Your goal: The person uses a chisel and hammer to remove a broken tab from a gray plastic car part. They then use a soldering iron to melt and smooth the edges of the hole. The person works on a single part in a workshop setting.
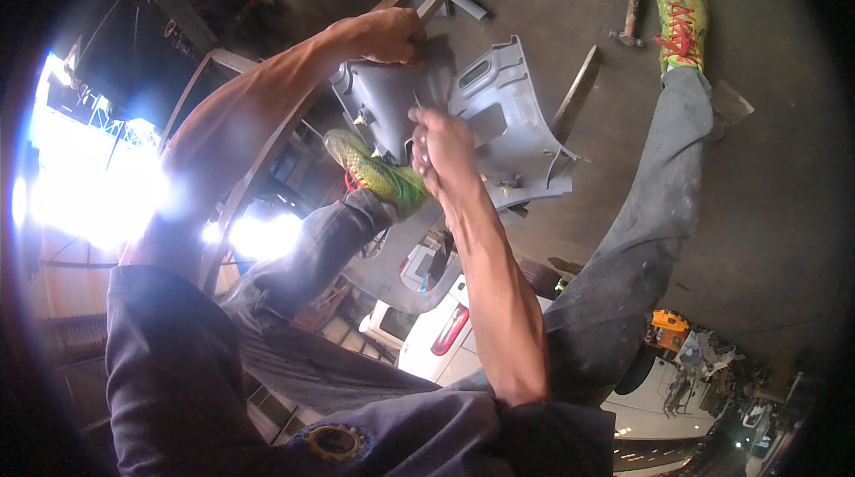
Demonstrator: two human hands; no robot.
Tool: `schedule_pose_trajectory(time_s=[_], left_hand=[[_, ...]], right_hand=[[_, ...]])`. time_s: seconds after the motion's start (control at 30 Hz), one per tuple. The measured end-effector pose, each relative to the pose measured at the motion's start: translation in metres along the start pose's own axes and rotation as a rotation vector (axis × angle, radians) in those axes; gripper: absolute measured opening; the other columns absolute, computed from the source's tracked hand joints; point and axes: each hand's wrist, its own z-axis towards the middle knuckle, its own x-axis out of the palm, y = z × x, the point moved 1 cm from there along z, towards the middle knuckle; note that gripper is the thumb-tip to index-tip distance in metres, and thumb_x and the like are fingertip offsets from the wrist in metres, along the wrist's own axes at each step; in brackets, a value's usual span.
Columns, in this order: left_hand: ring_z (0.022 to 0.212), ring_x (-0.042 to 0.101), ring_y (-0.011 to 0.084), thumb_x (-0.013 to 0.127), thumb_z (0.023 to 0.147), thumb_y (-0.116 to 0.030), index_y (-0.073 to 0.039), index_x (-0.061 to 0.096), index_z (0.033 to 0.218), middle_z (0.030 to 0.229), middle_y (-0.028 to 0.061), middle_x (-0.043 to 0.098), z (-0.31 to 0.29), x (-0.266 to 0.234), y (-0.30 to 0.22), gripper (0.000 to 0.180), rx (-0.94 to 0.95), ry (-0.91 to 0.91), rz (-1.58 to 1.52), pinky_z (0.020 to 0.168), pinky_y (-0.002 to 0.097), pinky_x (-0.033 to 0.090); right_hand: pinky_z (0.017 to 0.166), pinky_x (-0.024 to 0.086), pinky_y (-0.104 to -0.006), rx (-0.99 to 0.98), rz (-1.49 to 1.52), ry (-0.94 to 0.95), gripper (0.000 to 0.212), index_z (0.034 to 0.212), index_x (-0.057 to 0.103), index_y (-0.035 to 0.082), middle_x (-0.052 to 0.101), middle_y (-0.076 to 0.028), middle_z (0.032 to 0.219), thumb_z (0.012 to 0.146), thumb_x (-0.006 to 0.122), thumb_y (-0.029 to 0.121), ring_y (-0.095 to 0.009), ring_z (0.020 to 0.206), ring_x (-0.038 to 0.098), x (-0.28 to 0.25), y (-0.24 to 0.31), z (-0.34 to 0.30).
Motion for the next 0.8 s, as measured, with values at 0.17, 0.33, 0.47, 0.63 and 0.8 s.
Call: schedule_pose_trajectory(time_s=[0.17, 0.33, 0.47, 0.63, 0.8], left_hand=[[0.088, 0.068, 0.03, 0.072, 0.075, -0.023, -0.003, 0.071, 0.101, 0.088, 0.018, 0.07, -0.002, 0.002, -0.003, 0.033, 0.002, -0.017, -0.042, 0.078, 0.0417, 0.052], [0.089, 0.068, 0.0303, 0.073, 0.074, -0.025, -0.002, 0.071, 0.103, 0.09, 0.0172, 0.07, 0.0, 0.002, 0.001, 0.037, 0.006, -0.013, -0.003, 0.079, 0.0415, 0.052], [0.09, 0.068, 0.03, 0.075, 0.074, -0.028, -0.003, 0.071, 0.104, 0.09, 0.0169, 0.07, 0.004, 0.002, 0.002, 0.04, -0.018, -0.011, 0.011, 0.08, 0.041, 0.052], [0.089, 0.068, 0.0295, 0.075, 0.074, -0.028, -0.003, 0.071, 0.105, 0.089, 0.0169, 0.07, 0.002, -0.001, 0.002, 0.04, -0.006, -0.014, 0.006, 0.079, 0.0406, 0.052], [0.087, 0.068, 0.0293, 0.074, 0.074, -0.028, -0.002, 0.071, 0.104, 0.088, 0.0172, 0.07, 0.002, 0.004, 0.004, 0.039, 0.019, -0.015, -0.021, 0.079, 0.0401, 0.052]], right_hand=[[0.038, 0.026, -0.0229, -0.016, 0.064, -0.025, 0.018, 0.098, 0.056, -0.003, 0.036, 0.005, 0.058, 0.094, 0.053, 0.014, -0.005, 0.042, 0.033, 0.002, -0.003, 0.01], [0.038, 0.025, -0.0226, -0.004, 0.004, -0.018, 0.019, 0.098, 0.056, -0.004, 0.036, 0.005, 0.058, 0.094, 0.053, 0.015, -0.005, 0.042, 0.032, 0.002, 0.0, 0.005], [0.038, 0.025, -0.0225, -0.009, 0.029, -0.016, 0.02, 0.097, 0.056, -0.004, 0.036, 0.006, 0.058, 0.094, 0.053, 0.015, -0.005, 0.043, 0.032, -0.001, 0.003, -0.011], [0.034, 0.026, -0.0241, -0.016, -0.016, -0.051, 0.014, 0.089, 0.057, -0.001, 0.042, 0.002, 0.057, 0.089, 0.056, 0.014, -0.007, 0.039, 0.035, 0.005, 0.004, 0.012], [0.037, 0.025, -0.022, 0.0, -0.036, -0.021, 0.019, 0.097, 0.056, -0.004, 0.037, 0.005, 0.057, 0.094, 0.053, 0.014, -0.005, 0.042, 0.032, 0.0, 0.006, -0.018]])
